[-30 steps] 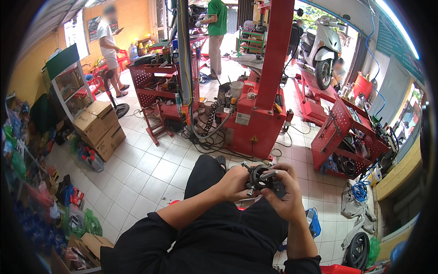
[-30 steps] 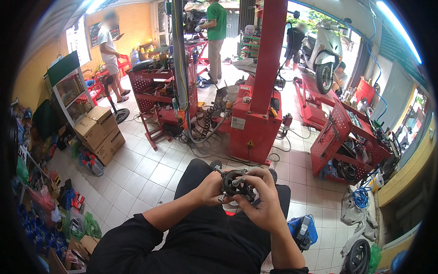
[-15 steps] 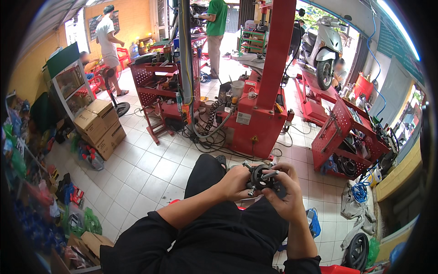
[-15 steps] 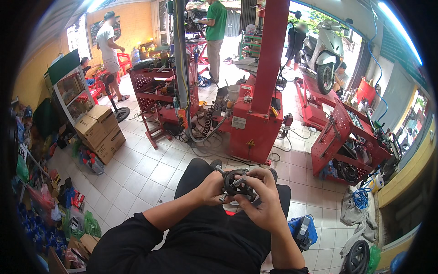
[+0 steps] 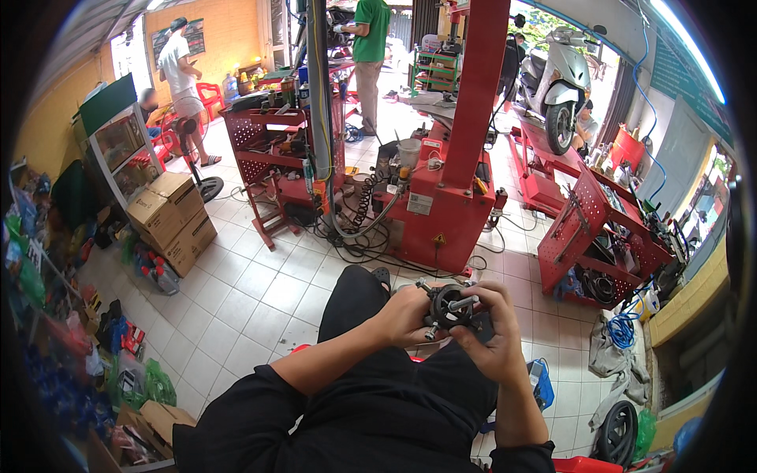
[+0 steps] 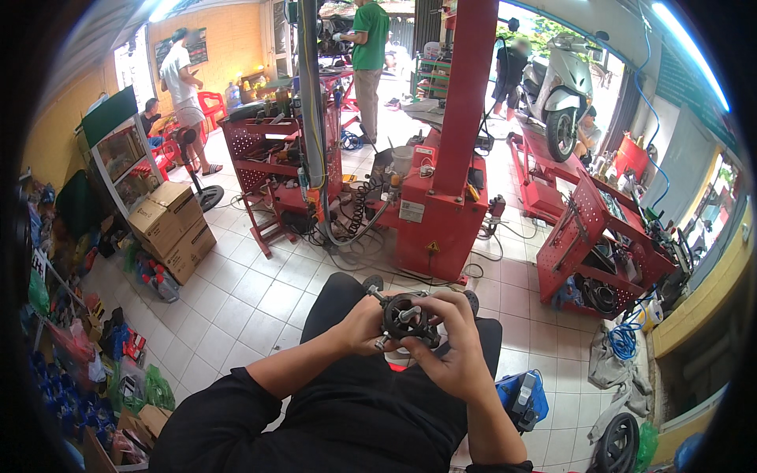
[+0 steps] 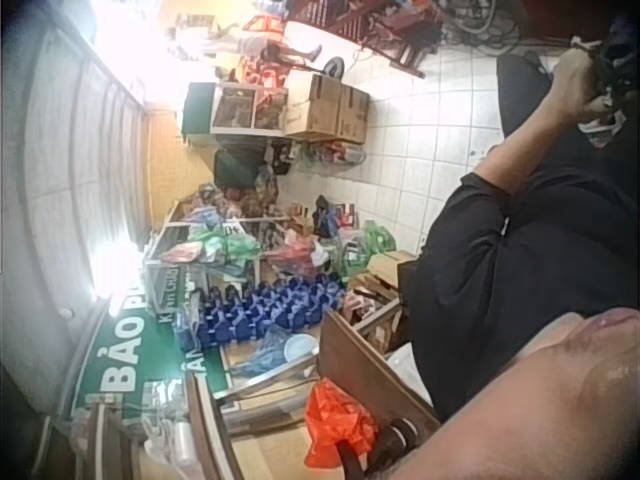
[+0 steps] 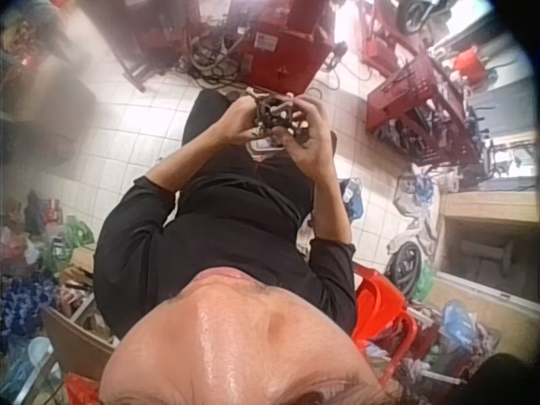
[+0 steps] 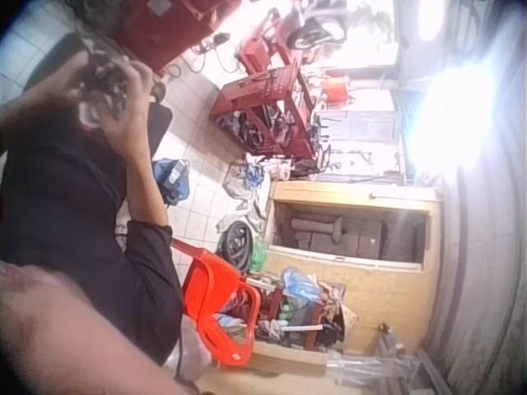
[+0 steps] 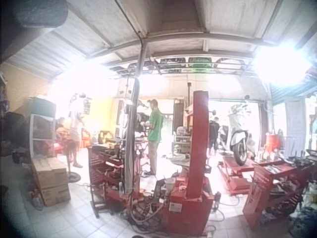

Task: The person sits on a red chair in a workshop and assembles a mechanical part, likely a carburetor, using their hands. They manipulate small components, including a spring and a metal rod, and place them into a metal tray on the floor.

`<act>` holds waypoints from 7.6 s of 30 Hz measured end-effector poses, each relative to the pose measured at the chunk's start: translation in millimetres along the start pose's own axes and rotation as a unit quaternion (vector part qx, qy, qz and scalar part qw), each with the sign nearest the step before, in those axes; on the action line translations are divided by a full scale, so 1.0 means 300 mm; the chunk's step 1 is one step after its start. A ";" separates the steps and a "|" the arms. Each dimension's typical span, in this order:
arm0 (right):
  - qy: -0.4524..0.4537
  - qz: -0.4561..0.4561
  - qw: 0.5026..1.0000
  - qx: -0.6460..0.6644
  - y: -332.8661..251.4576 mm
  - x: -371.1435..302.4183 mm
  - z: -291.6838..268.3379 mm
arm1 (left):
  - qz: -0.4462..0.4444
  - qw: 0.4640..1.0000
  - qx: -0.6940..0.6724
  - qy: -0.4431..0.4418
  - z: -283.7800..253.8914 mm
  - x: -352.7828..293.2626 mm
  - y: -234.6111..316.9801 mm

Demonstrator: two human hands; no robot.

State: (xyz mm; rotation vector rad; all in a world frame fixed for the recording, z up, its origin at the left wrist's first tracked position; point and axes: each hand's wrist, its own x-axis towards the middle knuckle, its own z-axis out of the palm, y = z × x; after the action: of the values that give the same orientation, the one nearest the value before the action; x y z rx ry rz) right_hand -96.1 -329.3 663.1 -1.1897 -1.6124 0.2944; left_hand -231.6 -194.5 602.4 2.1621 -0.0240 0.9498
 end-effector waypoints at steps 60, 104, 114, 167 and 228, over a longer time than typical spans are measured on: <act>0.027 0.012 0.998 0.058 0.008 -0.017 0.018 | 0.028 0.999 -0.008 0.015 -0.004 0.008 0.013; 0.004 -0.023 0.971 -0.238 -0.030 0.008 -0.050 | 0.110 0.971 0.208 -0.033 -0.026 0.045 0.027; -0.023 -0.032 0.975 -0.218 -0.029 0.013 -0.058 | 0.122 0.970 0.207 -0.026 -0.032 0.048 0.028; -0.026 -0.016 0.969 -0.244 -0.021 0.004 -0.054 | 0.121 0.967 0.221 -0.046 -0.033 0.042 0.020; -0.053 -0.031 0.974 -0.219 0.011 0.008 -0.065 | 0.079 0.968 0.219 -0.094 -0.049 0.040 0.020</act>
State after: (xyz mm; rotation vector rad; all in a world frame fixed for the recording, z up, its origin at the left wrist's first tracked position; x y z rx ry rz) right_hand -77.7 -332.8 670.2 -1.4684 -1.8649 -0.0469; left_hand -234.0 -186.2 620.2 2.6890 -0.0856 0.8977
